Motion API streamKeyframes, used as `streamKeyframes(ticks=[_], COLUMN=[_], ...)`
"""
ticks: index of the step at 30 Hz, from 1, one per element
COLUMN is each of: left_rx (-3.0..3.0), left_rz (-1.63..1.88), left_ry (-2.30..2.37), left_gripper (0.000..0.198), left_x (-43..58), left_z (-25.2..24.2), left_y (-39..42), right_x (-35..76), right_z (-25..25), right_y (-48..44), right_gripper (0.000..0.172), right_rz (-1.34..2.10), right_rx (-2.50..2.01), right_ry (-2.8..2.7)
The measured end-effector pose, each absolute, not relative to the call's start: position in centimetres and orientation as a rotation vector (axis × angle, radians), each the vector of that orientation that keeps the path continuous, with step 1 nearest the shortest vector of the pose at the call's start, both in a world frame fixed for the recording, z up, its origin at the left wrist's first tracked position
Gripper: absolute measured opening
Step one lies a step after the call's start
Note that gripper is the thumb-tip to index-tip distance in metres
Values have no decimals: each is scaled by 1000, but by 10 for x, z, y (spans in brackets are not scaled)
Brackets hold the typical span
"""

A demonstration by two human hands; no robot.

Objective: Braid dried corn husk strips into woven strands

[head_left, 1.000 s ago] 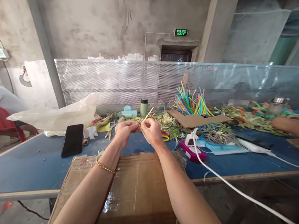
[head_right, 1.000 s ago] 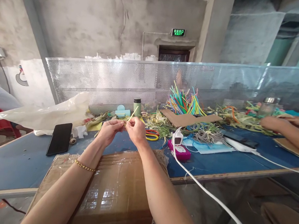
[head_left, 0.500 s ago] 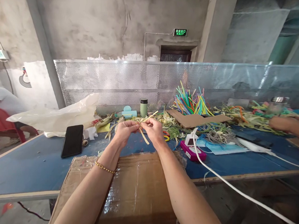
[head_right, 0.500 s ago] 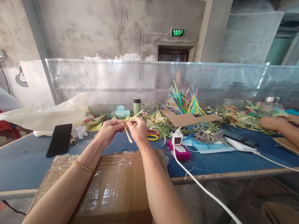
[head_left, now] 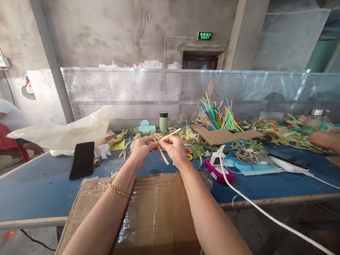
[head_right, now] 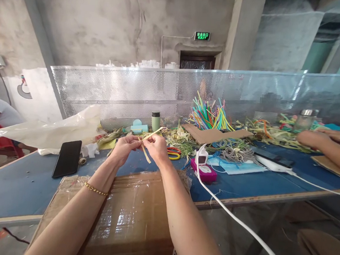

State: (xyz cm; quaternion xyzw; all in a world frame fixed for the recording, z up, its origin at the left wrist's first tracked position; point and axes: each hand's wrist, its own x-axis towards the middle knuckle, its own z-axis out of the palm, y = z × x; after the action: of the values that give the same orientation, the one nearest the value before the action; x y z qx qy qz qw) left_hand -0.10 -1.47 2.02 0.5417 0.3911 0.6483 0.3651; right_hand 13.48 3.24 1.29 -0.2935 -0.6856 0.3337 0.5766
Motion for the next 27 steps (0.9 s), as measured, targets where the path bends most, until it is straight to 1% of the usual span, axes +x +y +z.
streamKeyframes(ticks=[4, 11, 16, 20, 22, 27], left_rx=[1340, 1281, 1298, 1322, 1336, 1351], left_rz=[1570, 1653, 1641, 1604, 1602, 1595], left_ry=[1031, 1065, 1132, 1133, 1146, 1182], left_gripper=[25, 23, 23, 24, 24, 24], left_x=[-4, -8, -11, -12, -12, -12], left_z=[19, 18, 19, 18, 17, 17], left_y=[-14, -9, -8, -8, -8, -8], right_x=[135, 138, 150, 153, 152, 149], right_z=[14, 14, 18, 20, 20, 16], right_y=[29, 33, 35, 29, 28, 30], right_gripper=[12, 12, 23, 29, 27, 14], right_rz=[631, 626, 597, 578, 580, 685], right_rx=[-706, -706, -801, -768, -758, -785], right_ry=[-1662, -1708, -1830, -1983, -2001, -1940])
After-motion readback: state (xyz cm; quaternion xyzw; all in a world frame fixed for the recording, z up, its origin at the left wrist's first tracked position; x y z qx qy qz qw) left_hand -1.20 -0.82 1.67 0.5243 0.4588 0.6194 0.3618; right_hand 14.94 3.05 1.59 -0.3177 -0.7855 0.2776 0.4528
